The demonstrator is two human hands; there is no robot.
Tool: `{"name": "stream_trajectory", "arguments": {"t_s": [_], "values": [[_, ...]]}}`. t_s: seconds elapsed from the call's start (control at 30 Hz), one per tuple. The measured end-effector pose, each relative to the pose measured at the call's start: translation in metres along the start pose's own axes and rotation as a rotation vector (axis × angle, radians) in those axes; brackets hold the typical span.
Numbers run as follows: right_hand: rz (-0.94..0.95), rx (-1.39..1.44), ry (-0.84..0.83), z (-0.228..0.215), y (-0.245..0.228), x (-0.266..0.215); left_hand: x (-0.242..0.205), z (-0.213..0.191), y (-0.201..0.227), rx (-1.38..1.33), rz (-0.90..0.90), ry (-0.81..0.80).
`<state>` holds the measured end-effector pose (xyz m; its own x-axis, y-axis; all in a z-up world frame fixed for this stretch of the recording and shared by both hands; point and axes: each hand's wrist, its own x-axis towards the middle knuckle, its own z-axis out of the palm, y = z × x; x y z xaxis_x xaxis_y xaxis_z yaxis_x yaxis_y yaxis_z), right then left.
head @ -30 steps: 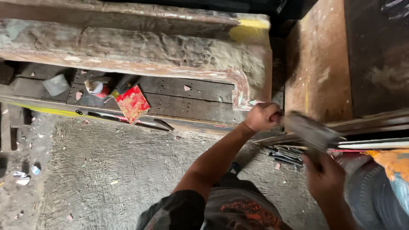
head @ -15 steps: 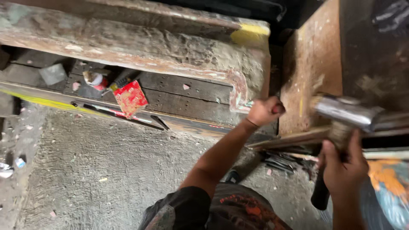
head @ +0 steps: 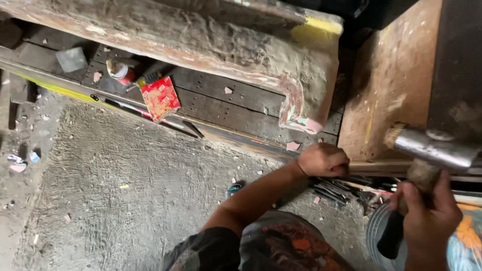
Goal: The person uses a hammer and a small cylindrical tool to repeatedly strike and shape the edge of a large foam piece resting on a wooden workbench. The person adjusts the tool and foam position while continuing to chip away at the foam edge.
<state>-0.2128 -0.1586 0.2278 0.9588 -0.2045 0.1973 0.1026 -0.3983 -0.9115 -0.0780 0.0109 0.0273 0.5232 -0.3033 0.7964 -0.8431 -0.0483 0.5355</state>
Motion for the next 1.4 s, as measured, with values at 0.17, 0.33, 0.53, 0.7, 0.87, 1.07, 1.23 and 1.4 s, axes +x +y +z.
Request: {"name": "stream_trajectory", "arguments": {"t_s": [0.17, 0.33, 0.53, 0.7, 0.87, 1.07, 1.23, 1.4], "values": [[0.117, 0.031, -0.002, 0.005, 0.013, -0.007, 0.009, -0.042, -0.013, -0.126, -0.388, 0.319], [0.144, 0.174, -0.065, 0.006, 0.019, -0.007, 0.037, -0.074, -0.043, -0.245, -0.480, 0.470], [0.180, 0.287, -0.044, 0.000, 0.025, -0.013, 0.066, -0.089, -0.052, -0.264, -0.434, 0.241], [0.237, 0.236, -0.046, -0.004, 0.024, -0.013, 0.086, -0.084, -0.049, -0.310, -0.517, -0.011], [0.211, 0.216, -0.024, -0.004, 0.022, -0.015, 0.097, -0.080, -0.054, -0.321, -0.285, -0.157], [0.205, 0.207, -0.028, 0.000, 0.022, -0.008, 0.101, -0.066, -0.061, -0.331, -0.343, -0.390], [-0.004, 0.128, -0.009, 0.006, 0.018, 0.009, 0.093, -0.054, -0.068, -0.357, -0.214, -0.455], [-0.365, -0.427, -0.033, 0.022, -0.006, 0.036, 0.090, -0.043, -0.077, -0.286, -0.295, -0.510]]}}
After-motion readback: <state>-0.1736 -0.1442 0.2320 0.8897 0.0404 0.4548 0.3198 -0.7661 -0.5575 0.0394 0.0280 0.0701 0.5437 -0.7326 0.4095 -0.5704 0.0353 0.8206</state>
